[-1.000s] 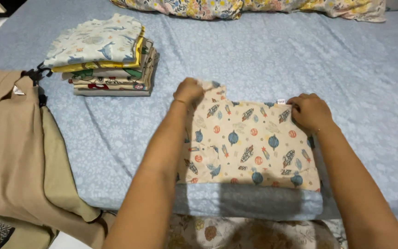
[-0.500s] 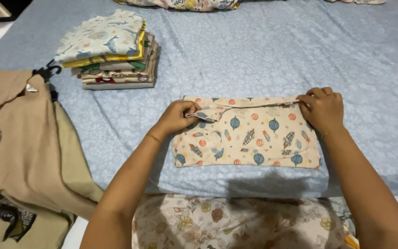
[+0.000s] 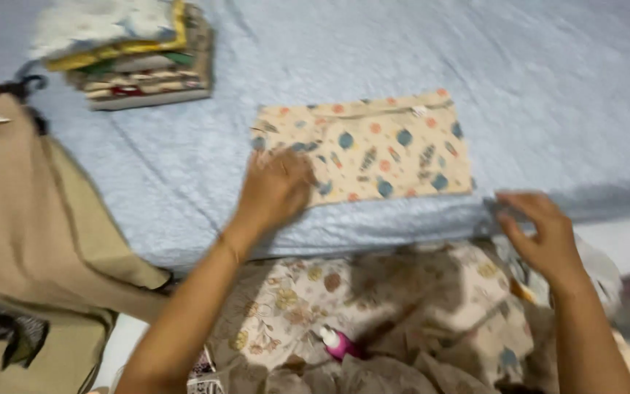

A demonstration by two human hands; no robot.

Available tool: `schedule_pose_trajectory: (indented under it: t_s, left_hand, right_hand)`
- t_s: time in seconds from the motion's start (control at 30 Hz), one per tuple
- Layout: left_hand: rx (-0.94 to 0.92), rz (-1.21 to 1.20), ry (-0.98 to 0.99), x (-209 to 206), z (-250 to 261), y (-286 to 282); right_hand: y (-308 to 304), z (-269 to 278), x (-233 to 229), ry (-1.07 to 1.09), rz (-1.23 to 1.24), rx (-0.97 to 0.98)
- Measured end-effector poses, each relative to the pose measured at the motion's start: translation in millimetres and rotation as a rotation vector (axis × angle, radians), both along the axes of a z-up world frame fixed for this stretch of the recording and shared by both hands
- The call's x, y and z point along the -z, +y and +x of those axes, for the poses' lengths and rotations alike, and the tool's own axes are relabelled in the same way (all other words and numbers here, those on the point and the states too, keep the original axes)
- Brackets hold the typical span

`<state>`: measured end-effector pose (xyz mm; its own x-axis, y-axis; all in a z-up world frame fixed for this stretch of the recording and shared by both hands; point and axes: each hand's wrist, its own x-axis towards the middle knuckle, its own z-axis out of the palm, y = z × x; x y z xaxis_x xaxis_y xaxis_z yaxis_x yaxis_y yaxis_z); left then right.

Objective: Ironing and folding a small patterned garment on a bed

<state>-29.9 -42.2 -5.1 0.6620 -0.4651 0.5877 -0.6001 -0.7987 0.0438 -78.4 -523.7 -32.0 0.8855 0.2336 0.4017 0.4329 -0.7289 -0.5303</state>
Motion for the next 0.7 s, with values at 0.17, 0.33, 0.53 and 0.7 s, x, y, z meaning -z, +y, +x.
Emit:
schedule_pose_trajectory:
  t_s: [0.17,0.33,0.53,0.7]
  left_hand:
    - [0.526,-0.401,0.135,7.4,-120.1,-120.7]
    - [-0.021,-0.709,1.646,78.9,-191.2,-194.8]
    - [0.558,-0.031,1.135,62.7,-204.4,-189.2]
    - [0.053,-0.615,1.707,110.3,-212.8,-180.6]
  right_hand:
    - [-34.0,-114.8,48.5,0.452,0.169,0.339]
    - [-39.1,-167.1,83.1,0.757,0.1,0.406]
    - [-69.8,-186.2,128.9,0.651,0.346,0.363]
    - [-40.6,-192.5,104.8,0.512,0.559,0.543]
